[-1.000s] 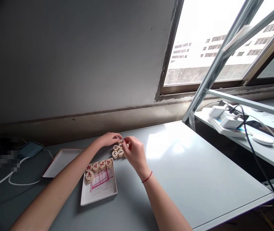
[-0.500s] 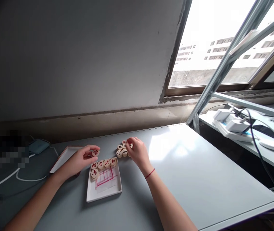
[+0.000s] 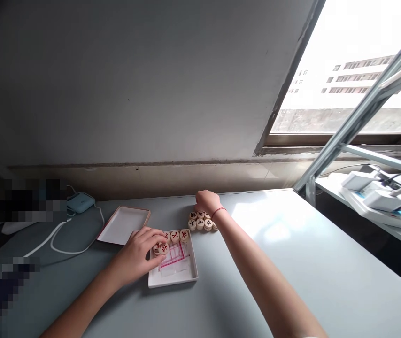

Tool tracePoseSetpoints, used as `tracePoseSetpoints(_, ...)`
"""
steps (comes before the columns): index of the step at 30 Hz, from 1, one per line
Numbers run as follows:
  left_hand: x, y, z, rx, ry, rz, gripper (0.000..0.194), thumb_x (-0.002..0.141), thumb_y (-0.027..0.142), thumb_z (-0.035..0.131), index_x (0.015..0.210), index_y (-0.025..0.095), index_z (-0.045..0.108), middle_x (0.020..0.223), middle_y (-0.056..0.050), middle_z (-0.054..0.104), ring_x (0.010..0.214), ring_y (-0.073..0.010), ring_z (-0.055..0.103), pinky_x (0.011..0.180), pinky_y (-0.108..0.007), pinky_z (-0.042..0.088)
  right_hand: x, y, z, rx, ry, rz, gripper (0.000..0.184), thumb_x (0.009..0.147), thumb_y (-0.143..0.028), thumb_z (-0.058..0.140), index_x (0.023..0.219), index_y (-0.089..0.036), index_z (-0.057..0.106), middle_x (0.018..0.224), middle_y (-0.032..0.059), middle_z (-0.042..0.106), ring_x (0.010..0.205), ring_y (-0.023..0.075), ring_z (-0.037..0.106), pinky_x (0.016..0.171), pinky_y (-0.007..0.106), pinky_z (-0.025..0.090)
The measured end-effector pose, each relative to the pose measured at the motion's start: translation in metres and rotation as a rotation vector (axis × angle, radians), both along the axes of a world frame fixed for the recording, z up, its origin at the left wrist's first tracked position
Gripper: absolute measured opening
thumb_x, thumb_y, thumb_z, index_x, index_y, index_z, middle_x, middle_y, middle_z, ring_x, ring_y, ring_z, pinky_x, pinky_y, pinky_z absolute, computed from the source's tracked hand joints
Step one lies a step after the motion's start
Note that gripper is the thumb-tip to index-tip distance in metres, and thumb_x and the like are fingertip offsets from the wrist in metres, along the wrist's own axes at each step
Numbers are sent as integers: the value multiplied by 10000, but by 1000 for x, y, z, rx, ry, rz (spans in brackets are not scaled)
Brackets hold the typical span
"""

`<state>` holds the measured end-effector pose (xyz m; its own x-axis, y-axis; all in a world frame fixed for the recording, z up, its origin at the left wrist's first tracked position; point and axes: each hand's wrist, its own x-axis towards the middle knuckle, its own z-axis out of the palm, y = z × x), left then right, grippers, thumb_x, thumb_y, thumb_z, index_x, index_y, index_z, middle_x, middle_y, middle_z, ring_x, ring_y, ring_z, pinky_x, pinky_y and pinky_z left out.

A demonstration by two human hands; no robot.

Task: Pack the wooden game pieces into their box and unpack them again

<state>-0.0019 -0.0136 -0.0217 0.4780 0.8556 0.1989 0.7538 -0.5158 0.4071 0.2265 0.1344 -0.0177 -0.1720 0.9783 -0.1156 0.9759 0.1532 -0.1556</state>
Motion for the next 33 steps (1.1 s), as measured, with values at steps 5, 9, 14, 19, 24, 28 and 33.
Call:
tracePoseSetpoints(5, 8, -1, -8, 42, 49, 22, 213, 773, 208, 640, 967, 284, 685, 1188, -22, 607, 1070, -253, 526, 892, -416, 444, -1, 4, -1, -20, -4, 30, 156, 677, -221, 693, 819, -190, 747, 832, 115, 709, 747, 240, 662, 579, 279, 431)
tracePoseSetpoints(9, 13, -2, -15, 77, 90, 7, 281, 788, 193, 622, 1016, 339, 697, 1261, -17, 578, 1091, -269, 505, 910, -450, 441, -3, 1, 6, 28, 38, 41, 176, 687, -185, 675, 854, -187, 732, 841, 101, 714, 749, 235, 664, 587, 275, 435)
tracePoseSetpoints(14, 9, 0, -19, 90, 85, 31, 292, 780, 180, 602, 1034, 304, 680, 1269, -39, 572, 1115, -272, 510, 917, -453, 446, -6, -44, 28, 149, 324, 189, 179, 817, -203, 569, 971, -218, 659, 892, 29, 710, 793, 162, 670, 651, 228, 470)
tracePoseSetpoints(19, -4, 4, -20, 4, 46, 9, 378, 771, 237, 618, 1145, 258, 572, 1330, -62, 551, 1225, -271, 477, 989, -462, 403, -18, -117, 18, 214, 554, 502, 173, 849, -174, 553, 999, -228, 621, 898, 26, 675, 745, 145, 653, 636, 239, 496)
tracePoseSetpoints(24, -8, 5, -24, -41, 34, -11, 439, 831, 268, 571, 1263, 262, 495, 1345, -75, 554, 1260, -251, 476, 1031, -449, 365, -31, -145, -24, 343, 521, 646, 255, 871, -105, 500, 1088, -205, 588, 1010, 78, 683, 869, 194, 647, 725, 311, 522)
tracePoseSetpoints(28, -7, 5, -25, -32, 51, -10, 496, 817, 228, 572, 1303, 256, 477, 1368, -73, 540, 1291, -262, 450, 1056, -451, 344, -31, -142, -37, 379, 514, 704, 307, 872, -96, 512, 1155, -207, 559, 1025, 79, 674, 918, 207, 619, 787, 346, 519)
tracePoseSetpoints(33, -5, 4, -22, -37, 59, 4, 453, 827, 225, 564, 1276, 254, 510, 1330, -71, 569, 1258, -259, 481, 1035, -446, 368, -29, -138, -37, 409, 430, 661, 119, 860, -122, 557, 936, -200, 607, 874, 65, 655, 821, 210, 568, 716, 344, 492)
